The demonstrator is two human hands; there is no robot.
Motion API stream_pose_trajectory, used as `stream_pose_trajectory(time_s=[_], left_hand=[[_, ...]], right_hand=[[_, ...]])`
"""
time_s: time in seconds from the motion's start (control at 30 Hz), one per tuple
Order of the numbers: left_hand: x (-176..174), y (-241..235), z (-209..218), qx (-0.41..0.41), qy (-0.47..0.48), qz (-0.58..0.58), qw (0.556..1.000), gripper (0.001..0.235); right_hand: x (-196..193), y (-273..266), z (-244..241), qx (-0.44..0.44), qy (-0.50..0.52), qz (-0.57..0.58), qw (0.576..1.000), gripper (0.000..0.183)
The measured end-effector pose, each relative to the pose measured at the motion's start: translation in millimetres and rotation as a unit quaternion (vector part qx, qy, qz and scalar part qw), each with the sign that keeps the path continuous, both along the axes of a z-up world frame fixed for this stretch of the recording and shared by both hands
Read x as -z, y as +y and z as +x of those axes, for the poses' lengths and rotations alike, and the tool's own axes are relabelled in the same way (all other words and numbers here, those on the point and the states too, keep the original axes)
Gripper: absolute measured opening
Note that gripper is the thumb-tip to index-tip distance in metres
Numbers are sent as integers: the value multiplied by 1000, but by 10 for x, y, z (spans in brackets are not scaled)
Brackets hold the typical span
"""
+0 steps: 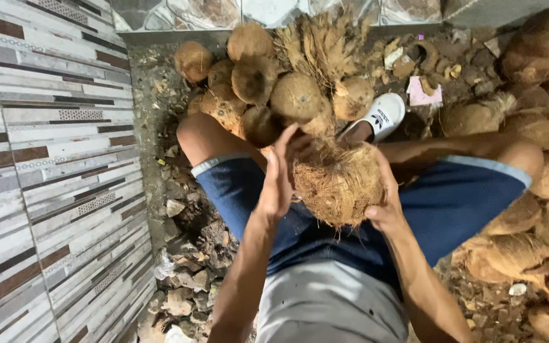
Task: The person sits cross-legged on the floor and peels the fibrous husk off a coconut by hand. They repeatedly pull away strands of husk, rotate the coconut to access different sides, and discard the removed fibers onto the surrounding pile.
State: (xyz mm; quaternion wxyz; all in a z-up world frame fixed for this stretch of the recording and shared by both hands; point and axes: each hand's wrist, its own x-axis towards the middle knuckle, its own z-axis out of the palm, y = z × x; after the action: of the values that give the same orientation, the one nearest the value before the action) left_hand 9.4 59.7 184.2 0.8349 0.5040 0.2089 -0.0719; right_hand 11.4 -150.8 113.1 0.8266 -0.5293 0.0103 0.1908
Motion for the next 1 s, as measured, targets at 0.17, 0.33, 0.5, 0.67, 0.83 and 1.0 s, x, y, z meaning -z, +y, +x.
stream_pose_trajectory(time_s=[0.17,0.33,0.5,0.67,0.83,1.0], left_hand=[[299,-228,-234,-26,145,-369,918,105],[650,-194,-443,-94,250,-363,893,99],[875,-164,-408,-225,172,-317,905,89],[693,-183,-316,-159,51,-214,962,96],[564,-265,-291,-139,-33,-149,978,97],[559,-328,-339,-168,-126,-94,973,91]], right_hand=[[-142,-83,69,-69,-81,-39,994,133],[-679,-48,115,-171,-240,-258,920,111],[-754,64,-109,-38,-323,-273,905,69],[-863,344,-213,25,-270,-219,937,57],[-845,423,-210,65,-261,-213,939,51],[-863,452,-191,133,-262,-201,935,24]])
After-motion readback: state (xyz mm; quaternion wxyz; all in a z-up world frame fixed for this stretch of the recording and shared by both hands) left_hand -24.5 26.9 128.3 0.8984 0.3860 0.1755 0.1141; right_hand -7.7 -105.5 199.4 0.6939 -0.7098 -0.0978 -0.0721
